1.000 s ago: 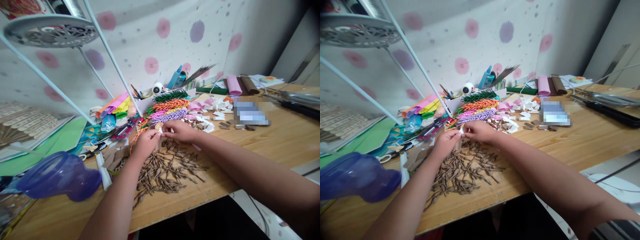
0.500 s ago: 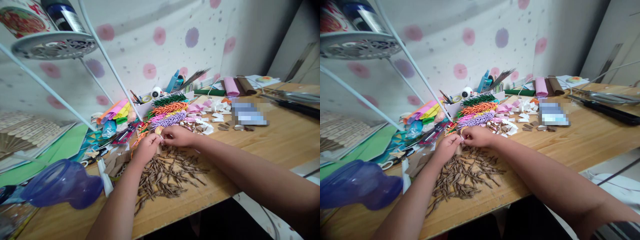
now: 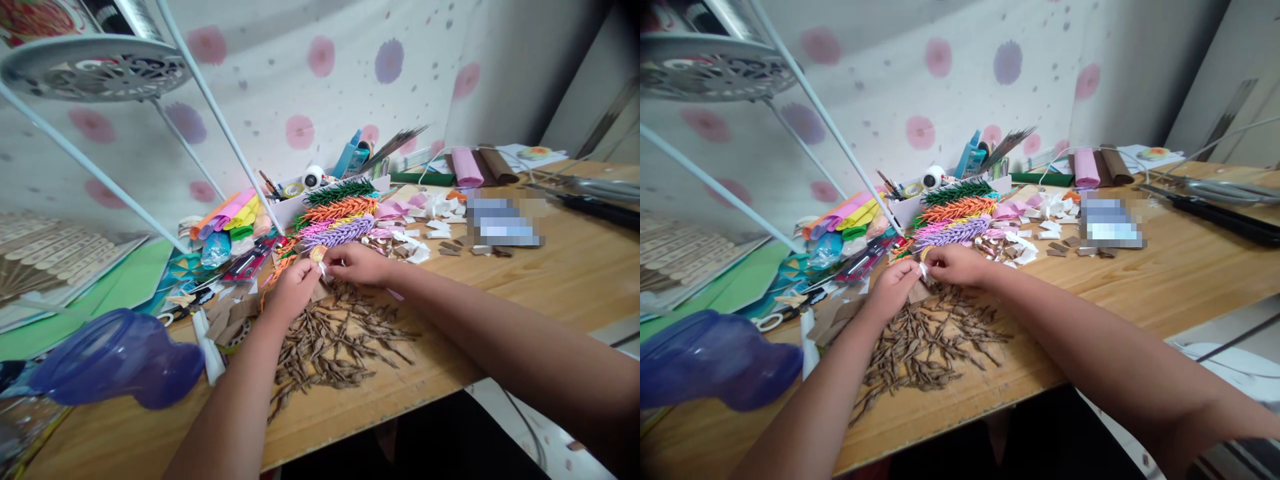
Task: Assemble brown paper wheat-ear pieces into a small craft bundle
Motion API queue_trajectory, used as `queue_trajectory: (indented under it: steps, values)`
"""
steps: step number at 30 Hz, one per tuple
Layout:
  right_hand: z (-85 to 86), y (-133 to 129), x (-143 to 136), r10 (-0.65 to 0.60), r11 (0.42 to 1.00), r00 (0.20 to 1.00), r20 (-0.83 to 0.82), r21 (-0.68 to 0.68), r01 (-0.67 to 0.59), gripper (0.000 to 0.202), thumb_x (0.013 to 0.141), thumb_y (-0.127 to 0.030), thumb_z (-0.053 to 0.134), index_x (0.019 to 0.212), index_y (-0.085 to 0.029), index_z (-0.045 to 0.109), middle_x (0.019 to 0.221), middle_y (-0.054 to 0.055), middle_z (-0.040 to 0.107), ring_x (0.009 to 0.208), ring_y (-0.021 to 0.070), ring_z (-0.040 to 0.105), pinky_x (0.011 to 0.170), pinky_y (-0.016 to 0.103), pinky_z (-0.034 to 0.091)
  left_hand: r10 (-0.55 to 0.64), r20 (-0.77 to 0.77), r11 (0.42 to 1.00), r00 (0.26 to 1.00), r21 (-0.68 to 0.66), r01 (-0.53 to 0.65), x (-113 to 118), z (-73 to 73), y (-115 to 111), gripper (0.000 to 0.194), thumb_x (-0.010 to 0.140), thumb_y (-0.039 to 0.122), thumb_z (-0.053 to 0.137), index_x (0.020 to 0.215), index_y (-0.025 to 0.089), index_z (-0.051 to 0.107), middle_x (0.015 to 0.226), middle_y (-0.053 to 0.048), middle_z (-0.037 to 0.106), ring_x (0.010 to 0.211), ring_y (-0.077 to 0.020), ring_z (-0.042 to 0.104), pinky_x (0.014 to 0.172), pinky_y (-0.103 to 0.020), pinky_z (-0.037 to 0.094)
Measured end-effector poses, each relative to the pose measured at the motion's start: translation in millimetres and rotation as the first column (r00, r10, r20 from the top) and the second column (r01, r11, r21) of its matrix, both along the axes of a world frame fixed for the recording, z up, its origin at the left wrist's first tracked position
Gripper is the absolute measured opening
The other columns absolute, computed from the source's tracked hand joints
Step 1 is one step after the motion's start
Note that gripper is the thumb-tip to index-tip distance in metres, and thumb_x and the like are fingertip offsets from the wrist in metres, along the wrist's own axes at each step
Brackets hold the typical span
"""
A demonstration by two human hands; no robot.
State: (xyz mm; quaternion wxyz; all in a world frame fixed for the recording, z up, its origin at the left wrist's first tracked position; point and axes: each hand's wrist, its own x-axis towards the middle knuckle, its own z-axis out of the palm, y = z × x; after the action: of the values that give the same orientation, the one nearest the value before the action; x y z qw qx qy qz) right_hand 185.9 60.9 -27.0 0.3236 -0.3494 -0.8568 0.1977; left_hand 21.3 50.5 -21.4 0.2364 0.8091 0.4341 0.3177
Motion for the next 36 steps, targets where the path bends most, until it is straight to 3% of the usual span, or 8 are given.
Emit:
queue_trajectory:
  steps: [10, 19, 25, 31, 36]
  values:
    - [5.2, -8, -3, 0.033, 0.996, 0.998, -0.055, 0.087, -0.028, 0.012, 0.072, -0.017, 0.045, 0.072, -0.011, 0.055, 0.063, 0.0, 0.054, 0.056, 0.0071, 0.045, 0.054, 0.017, 0.035, -0.079, 0.126, 0.994, 0.989, -0.061, 0.088, 0, 2.3, 0, 0.02, 0.075, 0.029, 0.042, 0.06, 0.016, 0.043, 0.058, 0.005, 0.038, 0.058, -0.0087, 0.038, 0.055, -0.02, 0.031]
    - [4.4, -7, -3, 0.014, 0.998, 0.999, -0.048, 0.058, -0.011, 0.009, 0.07, -0.016, 0.045, 0.071, -0.012, 0.053, 0.063, -0.001, 0.052, 0.056, 0.0067, 0.045, 0.053, 0.017, 0.033, -0.041, 0.129, 0.999, 0.991, -0.026, 0.044, 0, 1.0, -1, 0.013, 0.072, 0.023, 0.045, 0.061, 0.016, 0.045, 0.057, 0.005, 0.042, 0.057, -0.0083, 0.039, 0.054, -0.019, 0.032]
    - [7.6, -8, -5, -0.211, 0.974, 0.976, -0.048, 0.079, 0.214, 0.009, 0.069, -0.018, 0.042, 0.068, -0.014, 0.051, 0.061, -0.002, 0.051, 0.055, 0.0079, 0.044, 0.05, 0.018, 0.03, 0.079, 0.299, 0.995, 0.951, -0.081, -0.057, -1, -5.1, 6, 0.009, 0.069, 0.023, 0.048, 0.063, 0.016, 0.046, 0.054, 0.006, 0.042, 0.05, -0.007, 0.039, 0.047, -0.017, 0.03]
    - [6.2, 4, 3, -0.485, 0.862, 0.874, -0.004, 0.162, 0.48, 0.012, 0.071, -0.024, 0.041, 0.07, -0.017, 0.051, 0.066, 0.0, 0.055, 0.058, 0.0105, 0.045, 0.05, 0.02, 0.028, 0.168, 0.375, 0.983, 0.911, -0.13, -0.128, -2, -9.1, 10, 0.013, 0.069, 0.027, 0.05, 0.062, 0.017, 0.045, 0.048, 0.008, 0.037, 0.043, -0.0057, 0.034, 0.043, -0.017, 0.027]
    - [2.8, 8, 8, -0.519, 0.853, 0.846, 0.119, 0.138, 0.504, 0.016, 0.073, -0.027, 0.043, 0.083, -0.02, 0.053, 0.076, 0.001, 0.06, 0.064, 0.013, 0.05, 0.053, 0.022, 0.031, 0.175, 0.397, 0.983, 0.901, -0.119, -0.139, 0, -7.0, 9, 0.013, 0.069, 0.027, 0.05, 0.063, 0.016, 0.046, 0.051, 0.006, 0.042, 0.047, -0.0067, 0.039, 0.047, -0.017, 0.031]
